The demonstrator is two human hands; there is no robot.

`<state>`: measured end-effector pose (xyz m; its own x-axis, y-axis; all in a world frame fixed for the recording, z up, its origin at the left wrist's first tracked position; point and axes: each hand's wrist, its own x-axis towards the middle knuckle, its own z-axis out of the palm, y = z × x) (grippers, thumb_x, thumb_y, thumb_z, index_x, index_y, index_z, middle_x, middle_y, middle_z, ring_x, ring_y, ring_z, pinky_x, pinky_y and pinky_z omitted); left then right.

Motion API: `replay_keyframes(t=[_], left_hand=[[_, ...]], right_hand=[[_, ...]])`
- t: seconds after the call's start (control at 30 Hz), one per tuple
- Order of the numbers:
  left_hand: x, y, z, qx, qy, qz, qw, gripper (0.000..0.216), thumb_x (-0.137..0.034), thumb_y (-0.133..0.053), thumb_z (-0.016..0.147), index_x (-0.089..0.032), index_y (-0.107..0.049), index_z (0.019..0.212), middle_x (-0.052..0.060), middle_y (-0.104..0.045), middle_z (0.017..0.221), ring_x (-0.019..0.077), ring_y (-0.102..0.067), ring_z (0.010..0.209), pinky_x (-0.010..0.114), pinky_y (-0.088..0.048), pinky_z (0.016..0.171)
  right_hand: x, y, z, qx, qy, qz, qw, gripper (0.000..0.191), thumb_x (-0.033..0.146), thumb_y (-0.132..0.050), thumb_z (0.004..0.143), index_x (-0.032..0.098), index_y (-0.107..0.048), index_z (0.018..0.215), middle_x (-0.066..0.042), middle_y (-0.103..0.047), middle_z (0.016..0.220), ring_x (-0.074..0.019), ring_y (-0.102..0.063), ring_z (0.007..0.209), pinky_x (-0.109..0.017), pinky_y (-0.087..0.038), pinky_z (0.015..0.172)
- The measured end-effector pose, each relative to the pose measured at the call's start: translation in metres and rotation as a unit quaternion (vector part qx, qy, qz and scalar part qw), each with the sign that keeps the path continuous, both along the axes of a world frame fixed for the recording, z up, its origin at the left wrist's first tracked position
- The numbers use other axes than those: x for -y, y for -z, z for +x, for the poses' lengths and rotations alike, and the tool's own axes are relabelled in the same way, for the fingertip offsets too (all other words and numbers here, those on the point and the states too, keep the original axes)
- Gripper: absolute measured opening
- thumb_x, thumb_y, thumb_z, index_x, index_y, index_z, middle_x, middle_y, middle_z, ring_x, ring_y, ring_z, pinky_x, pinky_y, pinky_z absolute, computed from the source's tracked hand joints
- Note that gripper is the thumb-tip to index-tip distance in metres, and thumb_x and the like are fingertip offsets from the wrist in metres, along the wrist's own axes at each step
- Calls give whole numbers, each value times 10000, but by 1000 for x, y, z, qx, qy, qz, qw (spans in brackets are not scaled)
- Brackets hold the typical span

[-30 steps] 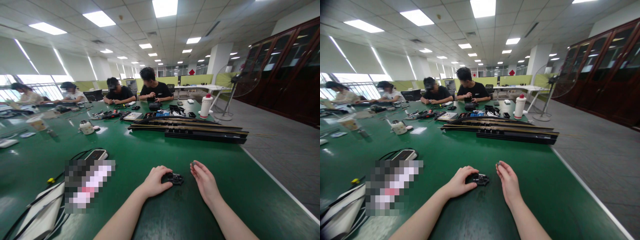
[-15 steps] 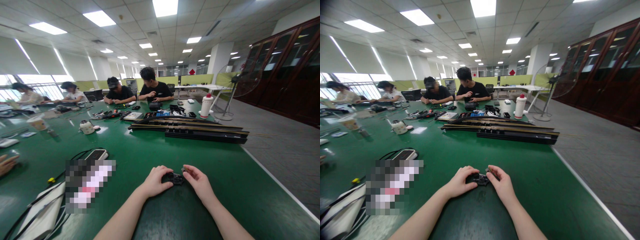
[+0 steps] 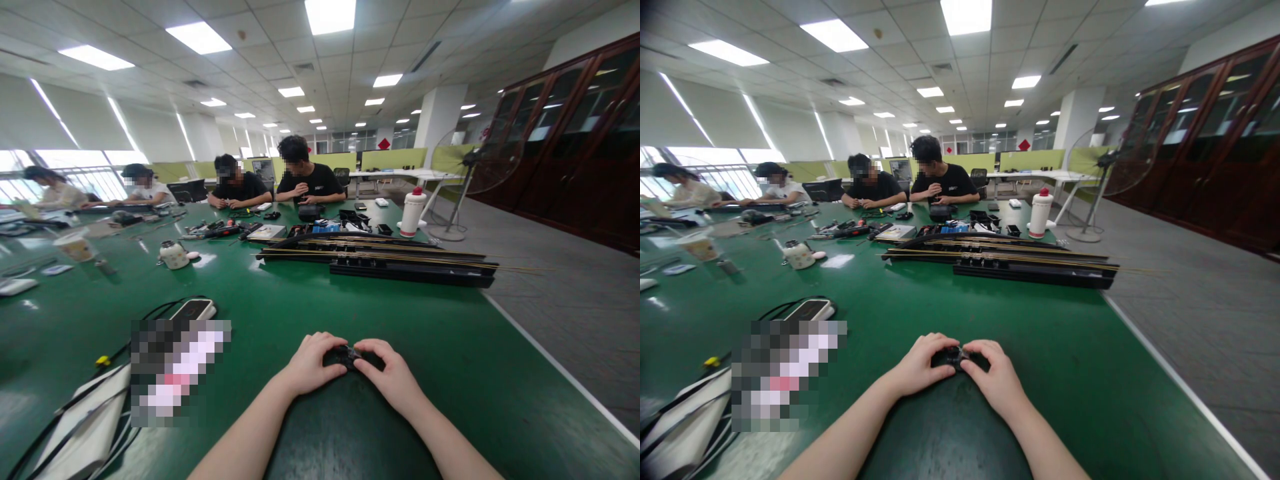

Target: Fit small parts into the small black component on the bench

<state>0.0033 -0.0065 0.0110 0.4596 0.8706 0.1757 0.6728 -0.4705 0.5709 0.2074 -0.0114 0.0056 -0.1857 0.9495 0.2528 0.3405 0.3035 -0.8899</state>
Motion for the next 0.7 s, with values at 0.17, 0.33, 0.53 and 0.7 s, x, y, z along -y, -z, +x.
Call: replay_keyframes(t=[0.17, 0.33, 0.53, 0.7], left_hand=[[-1, 2, 1, -9, 3, 9, 1000, 420, -329, -687, 772, -267, -561, 1168, 10, -631, 1095, 209, -538, 1019, 329, -386, 889], [-1, 2, 1, -12, -2, 11, 1000, 402, -340, -681, 779, -264, -564, 1156, 13, -638, 1091, 208, -544, 1011, 331, -389, 881], [-1, 1, 2, -14, -4, 12, 1000, 380, -349, -675, 782, -252, -570, 1134, 20, -642, 1072, 209, -549, 1000, 328, -393, 871], [-2, 3, 2, -3, -2, 18, 1000, 380, -335, -685, 777, -261, -570, 1132, 10, -642, 1068, 202, -551, 997, 324, -388, 874]], right_hand=[[4, -4, -2, 140, -51, 41, 988, 166, 232, -645, 746, 232, -688, 906, -61, -675, 1051, -240, -560, 1055, -426, -403, 958], [7, -4, -3, 204, -52, 66, 975, 175, 221, -593, 794, 226, -657, 956, -70, -653, 1101, -240, -551, 1080, -424, -409, 952], [9, -1, -3, 230, -48, 92, 968, 179, 211, -545, 831, 228, -633, 985, -74, -641, 1126, -241, -553, 1087, -435, -416, 952], [10, 0, -4, 246, -50, 117, 961, 189, 203, -525, 844, 219, -623, 1005, -87, -638, 1132, -246, -554, 1082, -442, -423, 946]])
